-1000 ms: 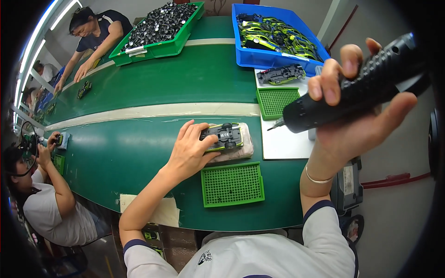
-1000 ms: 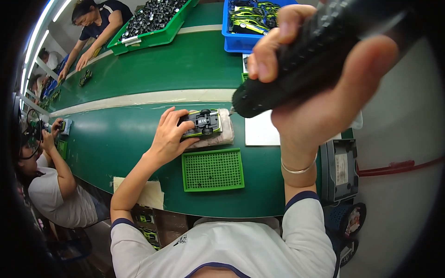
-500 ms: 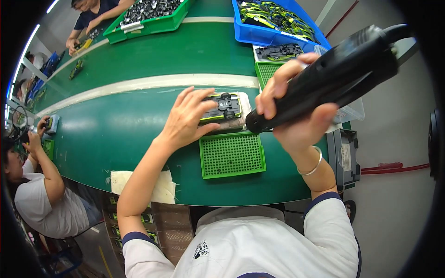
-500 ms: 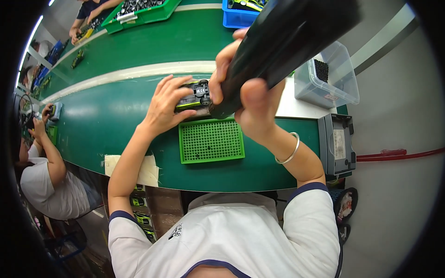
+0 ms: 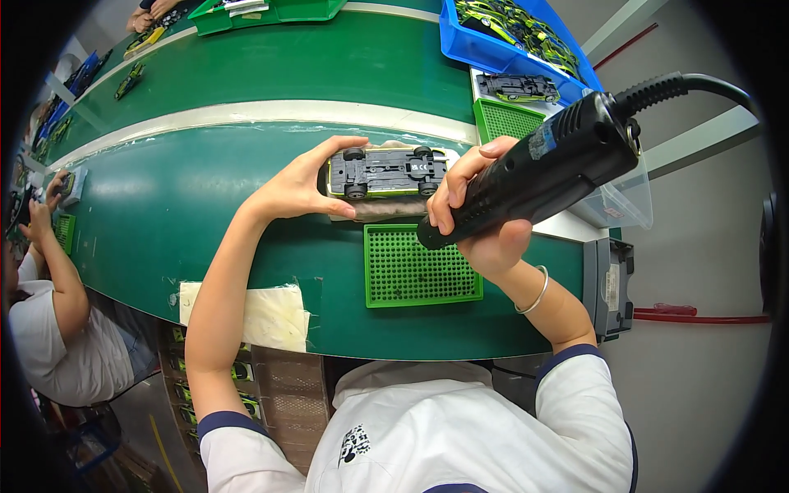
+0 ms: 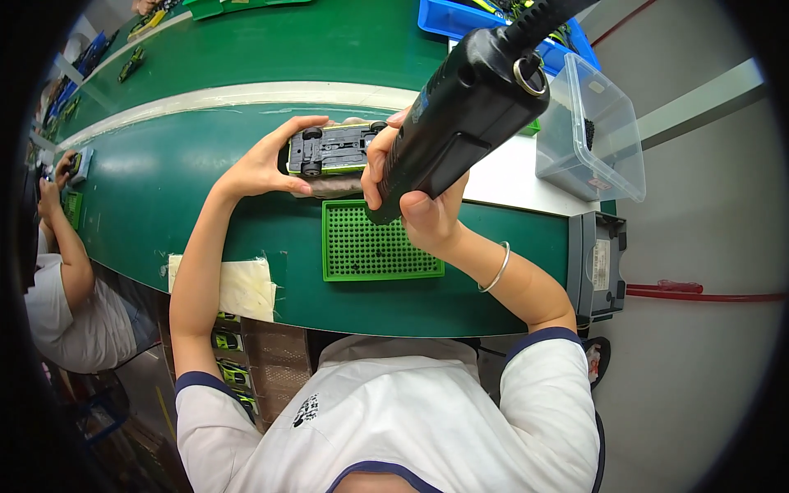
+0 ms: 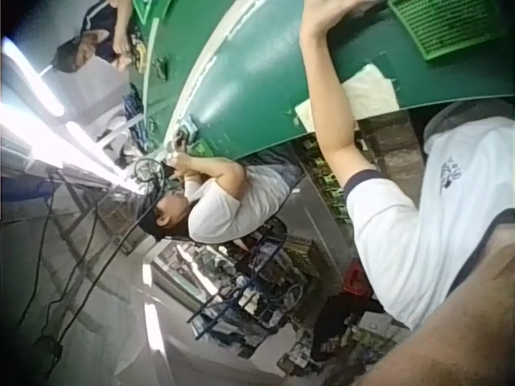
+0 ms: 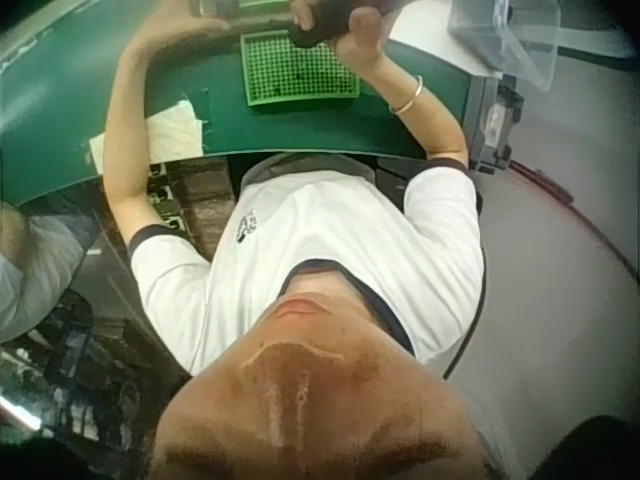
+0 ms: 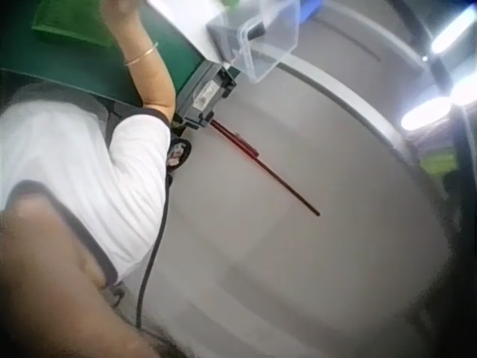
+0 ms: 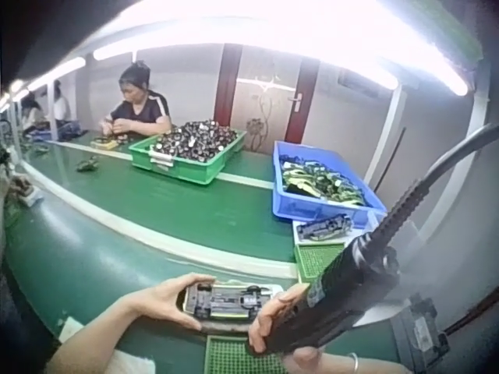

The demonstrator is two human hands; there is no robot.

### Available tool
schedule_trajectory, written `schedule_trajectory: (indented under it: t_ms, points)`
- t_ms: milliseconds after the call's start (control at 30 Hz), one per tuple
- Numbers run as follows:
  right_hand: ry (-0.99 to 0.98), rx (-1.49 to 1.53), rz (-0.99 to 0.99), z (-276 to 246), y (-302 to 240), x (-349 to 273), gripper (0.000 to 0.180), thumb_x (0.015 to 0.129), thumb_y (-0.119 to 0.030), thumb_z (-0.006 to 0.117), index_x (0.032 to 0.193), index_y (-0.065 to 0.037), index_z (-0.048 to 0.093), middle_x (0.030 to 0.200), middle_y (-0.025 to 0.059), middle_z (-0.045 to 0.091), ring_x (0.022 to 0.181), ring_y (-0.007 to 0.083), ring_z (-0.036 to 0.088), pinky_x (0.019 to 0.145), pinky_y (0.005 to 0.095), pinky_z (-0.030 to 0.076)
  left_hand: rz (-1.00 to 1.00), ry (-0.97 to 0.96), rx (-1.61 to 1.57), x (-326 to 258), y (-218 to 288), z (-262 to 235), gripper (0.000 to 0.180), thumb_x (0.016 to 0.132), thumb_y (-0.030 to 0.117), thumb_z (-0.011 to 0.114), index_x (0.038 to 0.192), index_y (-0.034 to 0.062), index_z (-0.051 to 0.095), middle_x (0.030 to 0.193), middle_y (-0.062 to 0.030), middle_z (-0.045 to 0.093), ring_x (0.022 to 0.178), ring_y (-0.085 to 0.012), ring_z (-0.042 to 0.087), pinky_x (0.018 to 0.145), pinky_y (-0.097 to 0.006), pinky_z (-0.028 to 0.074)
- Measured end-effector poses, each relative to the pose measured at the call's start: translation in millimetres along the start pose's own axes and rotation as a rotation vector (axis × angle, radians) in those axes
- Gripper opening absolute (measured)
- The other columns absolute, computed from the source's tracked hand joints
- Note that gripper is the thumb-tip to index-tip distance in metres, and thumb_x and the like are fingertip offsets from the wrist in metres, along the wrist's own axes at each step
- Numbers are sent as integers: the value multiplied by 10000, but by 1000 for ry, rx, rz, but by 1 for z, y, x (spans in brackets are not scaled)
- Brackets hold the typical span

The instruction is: The person takes toy cars from a conveyor belt, drives screws into the car chassis using an electric screwdriver, and places the cars into a divided tray.

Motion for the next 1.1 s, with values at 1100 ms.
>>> schedule_trajectory:
  t_ms: [1100]
  points:
    - [-99, -65, -128, 70, 31, 92, 674, 753, -553, 486, 1018, 47, 332, 637, 91, 446, 429, 132, 467, 389, 216, 367, -32, -50, -21, -7, 5, -14, 522, 568, 170, 730, 1014, 21, 503, 965, -88, 547, 908, -199, 489, 826, -303, 381]
Point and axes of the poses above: each hand's wrist, its own x-axis towards the middle knuckle, its own z-axis out of the palm, y = z × x, the point moved 5 cm from there along x, towards the middle knuckle
